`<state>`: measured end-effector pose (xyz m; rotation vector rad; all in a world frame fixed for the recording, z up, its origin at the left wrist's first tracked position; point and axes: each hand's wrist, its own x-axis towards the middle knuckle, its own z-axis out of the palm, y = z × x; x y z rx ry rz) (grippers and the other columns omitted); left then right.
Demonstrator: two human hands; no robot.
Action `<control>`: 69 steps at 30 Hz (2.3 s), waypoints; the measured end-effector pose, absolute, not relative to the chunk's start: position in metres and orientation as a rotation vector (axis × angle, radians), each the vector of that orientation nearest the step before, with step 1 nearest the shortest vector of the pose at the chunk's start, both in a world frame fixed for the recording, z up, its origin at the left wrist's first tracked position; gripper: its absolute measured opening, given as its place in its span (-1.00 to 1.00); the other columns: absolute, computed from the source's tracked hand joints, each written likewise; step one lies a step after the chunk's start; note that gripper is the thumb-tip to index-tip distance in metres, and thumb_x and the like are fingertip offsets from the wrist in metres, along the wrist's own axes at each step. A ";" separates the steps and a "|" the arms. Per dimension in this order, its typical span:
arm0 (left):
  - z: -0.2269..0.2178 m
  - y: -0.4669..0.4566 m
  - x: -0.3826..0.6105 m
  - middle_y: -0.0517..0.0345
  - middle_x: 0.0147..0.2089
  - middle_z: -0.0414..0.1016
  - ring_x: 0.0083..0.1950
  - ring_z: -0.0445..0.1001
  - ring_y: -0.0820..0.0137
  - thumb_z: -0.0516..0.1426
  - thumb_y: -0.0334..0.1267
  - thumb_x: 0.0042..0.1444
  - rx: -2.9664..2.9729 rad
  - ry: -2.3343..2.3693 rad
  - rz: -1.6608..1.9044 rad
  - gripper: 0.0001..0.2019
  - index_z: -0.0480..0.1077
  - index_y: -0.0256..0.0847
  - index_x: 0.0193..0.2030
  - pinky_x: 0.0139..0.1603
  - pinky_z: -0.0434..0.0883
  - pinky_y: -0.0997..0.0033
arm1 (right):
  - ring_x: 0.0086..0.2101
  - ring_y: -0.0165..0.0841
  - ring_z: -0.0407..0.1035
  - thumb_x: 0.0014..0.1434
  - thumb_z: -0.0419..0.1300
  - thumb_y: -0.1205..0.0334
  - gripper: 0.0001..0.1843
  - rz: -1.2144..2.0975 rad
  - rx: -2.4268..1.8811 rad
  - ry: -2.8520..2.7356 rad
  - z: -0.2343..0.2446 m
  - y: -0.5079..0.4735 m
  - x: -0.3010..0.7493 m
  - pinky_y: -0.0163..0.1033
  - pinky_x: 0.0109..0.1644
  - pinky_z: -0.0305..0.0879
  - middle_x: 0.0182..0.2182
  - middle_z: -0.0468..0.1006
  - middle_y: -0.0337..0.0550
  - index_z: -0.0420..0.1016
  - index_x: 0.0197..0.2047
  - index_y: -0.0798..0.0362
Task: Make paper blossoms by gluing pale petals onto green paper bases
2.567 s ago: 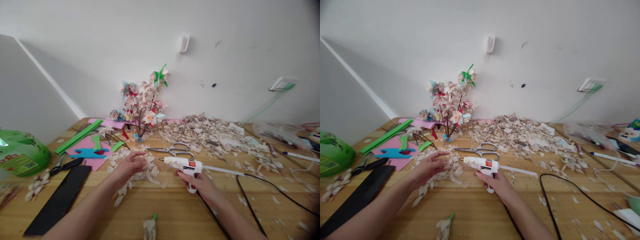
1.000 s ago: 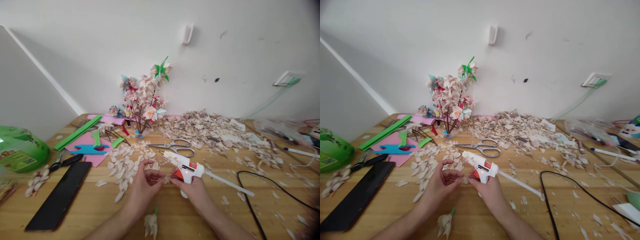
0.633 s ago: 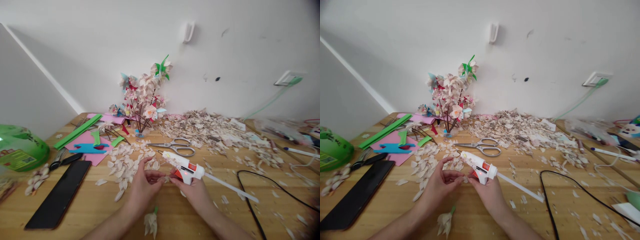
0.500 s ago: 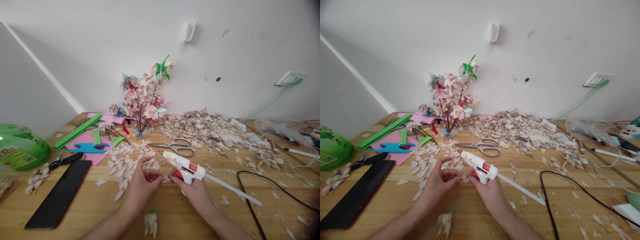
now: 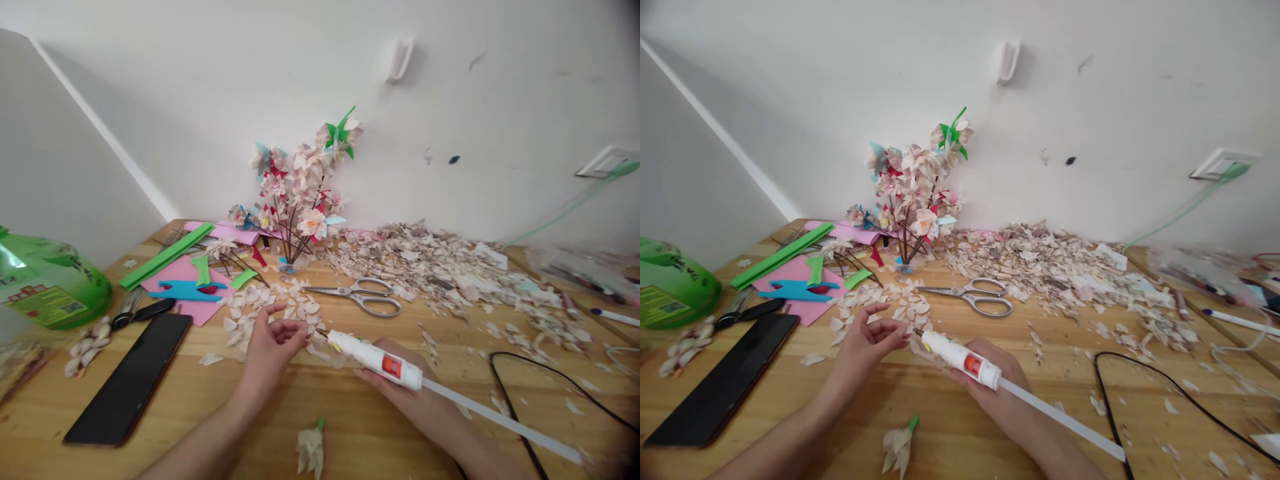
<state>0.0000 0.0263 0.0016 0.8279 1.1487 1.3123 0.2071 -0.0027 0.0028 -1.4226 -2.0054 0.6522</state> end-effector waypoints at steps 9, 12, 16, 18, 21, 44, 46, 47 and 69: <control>-0.001 0.025 0.001 0.26 -0.48 0.49 -0.43 0.47 0.46 0.28 -0.31 -0.24 0.880 1.147 1.311 -0.50 0.11 -0.20 -0.18 -0.32 0.46 0.34 | -0.57 -0.39 0.23 0.11 0.09 0.03 -0.71 0.721 -1.409 -2.010 0.000 -0.001 0.206 -0.32 -0.52 0.18 -0.62 0.28 -0.33 0.21 -0.53 0.00; 0.000 0.024 0.001 0.26 -0.49 0.49 -0.43 0.46 0.46 0.28 -0.30 -0.24 0.888 1.136 1.310 -0.51 0.12 -0.20 -0.19 -0.31 0.45 0.34 | -0.56 -0.37 0.25 0.10 0.09 0.02 -0.71 0.730 -1.421 -1.998 -0.001 -0.001 0.206 -0.31 -0.51 0.20 -0.61 0.29 -0.32 0.23 -0.52 0.01; 0.001 0.024 0.001 0.26 -0.48 0.49 -0.43 0.46 0.45 0.28 -0.27 -0.25 0.909 1.144 1.321 -0.51 0.13 -0.19 -0.19 -0.30 0.44 0.34 | -0.55 -0.36 0.27 0.10 0.09 0.01 -0.72 0.720 -1.432 -1.985 -0.003 -0.001 0.206 -0.31 -0.50 0.23 -0.61 0.33 -0.30 0.26 -0.51 0.01; 0.001 0.023 0.002 0.26 -0.48 0.49 -0.42 0.46 0.44 0.28 -0.27 -0.25 0.913 1.152 1.327 -0.51 0.14 -0.18 -0.19 -0.30 0.44 0.34 | -0.54 -0.35 0.30 0.09 0.09 0.01 -0.72 0.719 -1.437 -1.977 -0.003 -0.001 0.207 -0.30 -0.48 0.25 -0.60 0.35 -0.29 0.28 -0.50 0.01; 0.000 0.023 0.003 0.25 -0.47 0.49 -0.42 0.47 0.43 0.28 -0.27 -0.24 0.927 1.150 1.331 -0.52 0.14 -0.17 -0.19 -0.31 0.44 0.35 | -0.53 -0.34 0.33 0.09 0.09 0.01 -0.73 0.697 -1.453 -1.969 -0.003 -0.001 0.207 -0.30 -0.47 0.27 -0.59 0.38 -0.28 0.28 -0.49 0.01; 0.002 0.022 0.003 0.25 -0.46 0.48 -0.40 0.47 0.41 0.27 -0.29 -0.21 0.940 1.152 1.322 -0.56 0.15 -0.18 -0.21 -0.32 0.45 0.33 | -0.58 -0.37 0.28 0.10 0.09 0.05 -0.71 0.621 -1.419 -1.982 0.001 -0.002 0.204 -0.31 -0.54 0.18 -0.63 0.35 -0.30 0.27 -0.56 0.02; 0.002 0.023 0.003 0.24 -0.46 0.48 -0.40 0.47 0.41 0.27 -0.29 -0.22 0.935 1.149 1.324 -0.56 0.15 -0.18 -0.21 -0.32 0.46 0.32 | -0.59 -0.37 0.27 0.09 0.10 0.06 -0.72 0.615 -1.423 -1.980 0.002 -0.002 0.203 -0.31 -0.55 0.17 -0.65 0.34 -0.31 0.27 -0.57 0.01; 0.002 0.023 0.002 0.24 -0.46 0.48 -0.40 0.48 0.41 0.27 -0.29 -0.22 0.932 1.152 1.326 -0.56 0.16 -0.18 -0.21 -0.32 0.46 0.33 | -0.60 -0.38 0.27 0.08 0.10 0.06 -0.72 0.619 -1.423 -1.975 0.002 -0.002 0.203 -0.31 -0.56 0.16 -0.65 0.34 -0.31 0.27 -0.57 0.01; 0.000 0.022 0.002 0.25 -0.47 0.48 -0.40 0.47 0.40 0.27 -0.28 -0.22 0.935 1.162 1.308 -0.57 0.16 -0.18 -0.21 -0.32 0.46 0.32 | -0.58 -0.35 0.28 0.08 0.11 0.04 -0.73 0.627 -1.446 -1.951 0.001 -0.002 0.205 -0.28 -0.53 0.21 -0.63 0.36 -0.30 0.27 -0.54 0.00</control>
